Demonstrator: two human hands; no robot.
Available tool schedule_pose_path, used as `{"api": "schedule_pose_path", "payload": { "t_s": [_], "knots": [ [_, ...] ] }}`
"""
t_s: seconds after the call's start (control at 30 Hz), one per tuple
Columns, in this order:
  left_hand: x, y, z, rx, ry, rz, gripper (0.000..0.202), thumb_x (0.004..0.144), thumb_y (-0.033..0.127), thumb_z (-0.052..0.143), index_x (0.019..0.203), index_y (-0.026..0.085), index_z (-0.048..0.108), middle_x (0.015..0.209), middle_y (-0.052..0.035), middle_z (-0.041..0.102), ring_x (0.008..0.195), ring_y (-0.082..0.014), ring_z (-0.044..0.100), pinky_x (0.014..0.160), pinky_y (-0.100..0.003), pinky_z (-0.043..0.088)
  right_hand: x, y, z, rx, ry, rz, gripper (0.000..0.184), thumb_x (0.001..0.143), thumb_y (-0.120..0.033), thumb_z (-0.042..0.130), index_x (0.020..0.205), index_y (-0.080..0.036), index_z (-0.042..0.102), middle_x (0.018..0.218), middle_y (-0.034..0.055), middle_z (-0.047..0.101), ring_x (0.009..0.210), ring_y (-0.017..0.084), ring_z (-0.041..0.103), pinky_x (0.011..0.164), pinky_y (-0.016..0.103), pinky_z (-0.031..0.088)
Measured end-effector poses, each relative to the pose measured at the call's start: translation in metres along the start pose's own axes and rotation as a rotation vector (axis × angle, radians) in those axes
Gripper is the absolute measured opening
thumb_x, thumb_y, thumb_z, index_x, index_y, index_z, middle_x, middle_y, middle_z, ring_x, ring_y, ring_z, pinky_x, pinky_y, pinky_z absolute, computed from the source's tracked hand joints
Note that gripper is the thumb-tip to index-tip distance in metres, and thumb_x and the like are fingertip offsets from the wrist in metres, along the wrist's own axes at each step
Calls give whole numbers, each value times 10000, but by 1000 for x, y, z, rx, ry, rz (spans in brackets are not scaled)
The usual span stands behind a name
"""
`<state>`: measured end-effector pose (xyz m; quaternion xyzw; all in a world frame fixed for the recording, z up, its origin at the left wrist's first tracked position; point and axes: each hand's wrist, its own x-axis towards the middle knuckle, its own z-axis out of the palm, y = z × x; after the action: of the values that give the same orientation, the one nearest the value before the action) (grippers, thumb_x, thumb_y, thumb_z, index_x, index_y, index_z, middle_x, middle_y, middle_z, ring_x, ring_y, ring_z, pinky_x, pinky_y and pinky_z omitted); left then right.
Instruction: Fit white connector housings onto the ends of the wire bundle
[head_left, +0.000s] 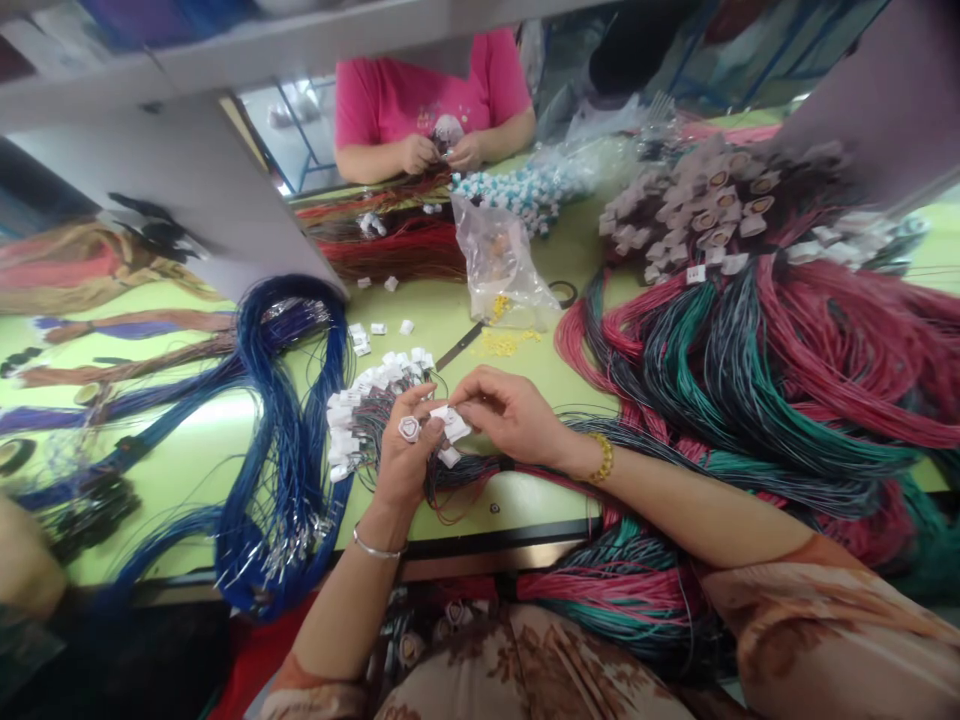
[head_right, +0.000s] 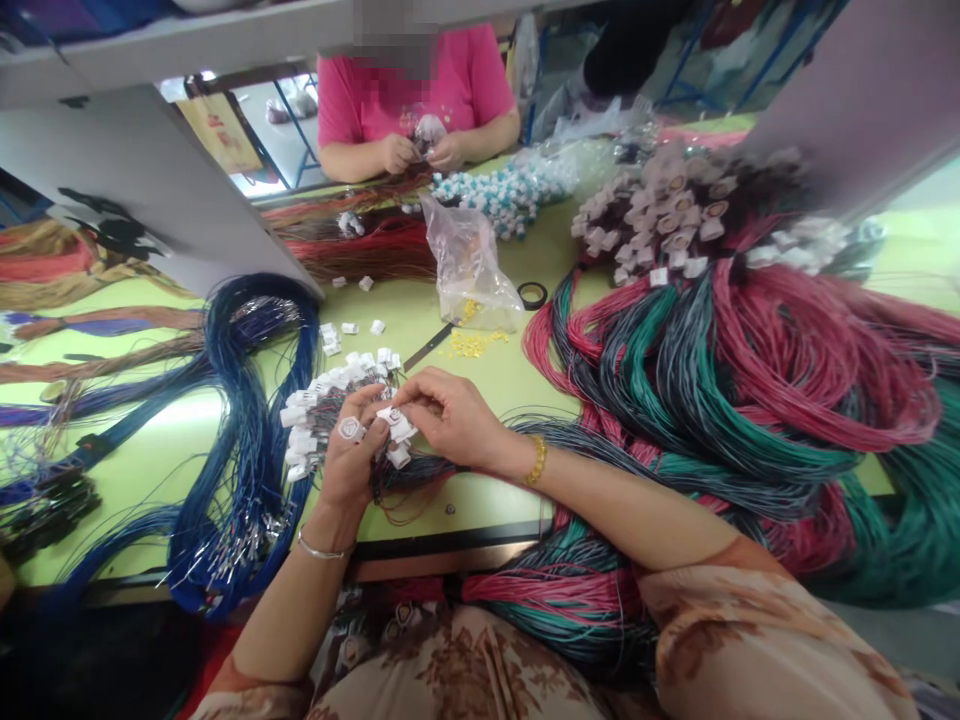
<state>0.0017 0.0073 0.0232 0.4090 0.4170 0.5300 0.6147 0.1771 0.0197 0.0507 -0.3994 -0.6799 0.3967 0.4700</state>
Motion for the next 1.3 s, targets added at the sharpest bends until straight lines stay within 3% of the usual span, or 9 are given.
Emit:
{"api": "schedule_pose_path", "payload": {
  "t_s": [0.1, 0.27, 0.47, 0.63, 0.7, 0.93, 1.1, 1.2, 1.3],
  "knots": [
    [0, 2, 2, -1, -33, -4, 446, 693, 410, 864, 990, 201, 606, 830, 3, 696, 530, -77, 552, 500, -202, 445, -1, -2, 1, -15, 34, -44, 40, 879, -213, 591, 892, -194, 623, 820, 6, 653, 703, 114, 581, 654, 256, 482],
    [-1, 4, 6, 50, 16, 21, 417, 668, 417, 870, 852, 193, 570, 930, -32, 733, 542, -80, 569, 507, -213, 459, -3, -5, 0, -87, 35, -72, 38, 898, -245, 571, 882, -220, 548, 771, -12, 633, 645, 110, 553, 617, 255, 465],
    [-2, 4, 9, 97, 60, 80, 414, 648, 429, 878, 822, 200, 580, 958, -60, 749, 792, -186, 705, 662, -284, 542, -5, -4, 1, -154, 32, -106, 54, 878, -203, 557, 886, -230, 511, 740, -21, 604, 611, 112, 541, 592, 256, 450],
    [-4, -3, 9, 142, 108, 153, 349, 686, 378, 858, 832, 199, 597, 963, -57, 759, 807, -185, 706, 706, -295, 527, -6, -2, 4, -127, 72, -70, 72, 891, -208, 565, 866, -229, 501, 740, -15, 640, 585, 109, 551, 580, 249, 450],
    [-5, -5, 10, 188, 153, 201, 323, 704, 368, 845, 826, 197, 599, 944, -52, 757, 779, -175, 695, 696, -288, 510, -10, -4, 7, -169, 87, -62, 13, 915, -224, 546, 906, -225, 537, 778, 5, 677, 612, 123, 581, 611, 263, 465],
    [-11, -6, 13, 401, 282, 339, 216, 779, 351, 767, 802, 205, 610, 852, -18, 695, 805, -186, 668, 741, -307, 492, -24, -12, 18, -304, 15, -161, 276, 966, -222, 458, 1200, -248, 602, 1062, 69, 732, 786, 172, 648, 762, 318, 499],
    [-6, -2, 12, 494, 129, 353, 134, 810, 322, 734, 824, 201, 678, 834, -25, 684, 803, -183, 639, 768, -308, 495, -11, -3, 10, -345, -12, -87, 265, 945, -420, 586, 1065, -197, 664, 961, 89, 654, 852, 204, 595, 752, 330, 480],
    [0, -1, 9, 384, 88, 303, 287, 875, 451, 672, 762, 188, 660, 890, -58, 695, 886, -191, 648, 803, -305, 507, -4, 2, -1, -254, -182, -57, 210, 960, -373, 578, 909, -187, 660, 814, 30, 631, 735, 154, 557, 697, 281, 450],
    [3, -1, 6, 184, 91, 162, 362, 883, 550, 648, 813, 206, 562, 633, 23, 617, 545, -122, 558, 557, -248, 464, 3, 7, -17, -218, -639, -92, 181, 934, -253, 576, 784, -182, 648, 704, -12, 628, 623, 117, 519, 630, 246, 405]
  ]
}}
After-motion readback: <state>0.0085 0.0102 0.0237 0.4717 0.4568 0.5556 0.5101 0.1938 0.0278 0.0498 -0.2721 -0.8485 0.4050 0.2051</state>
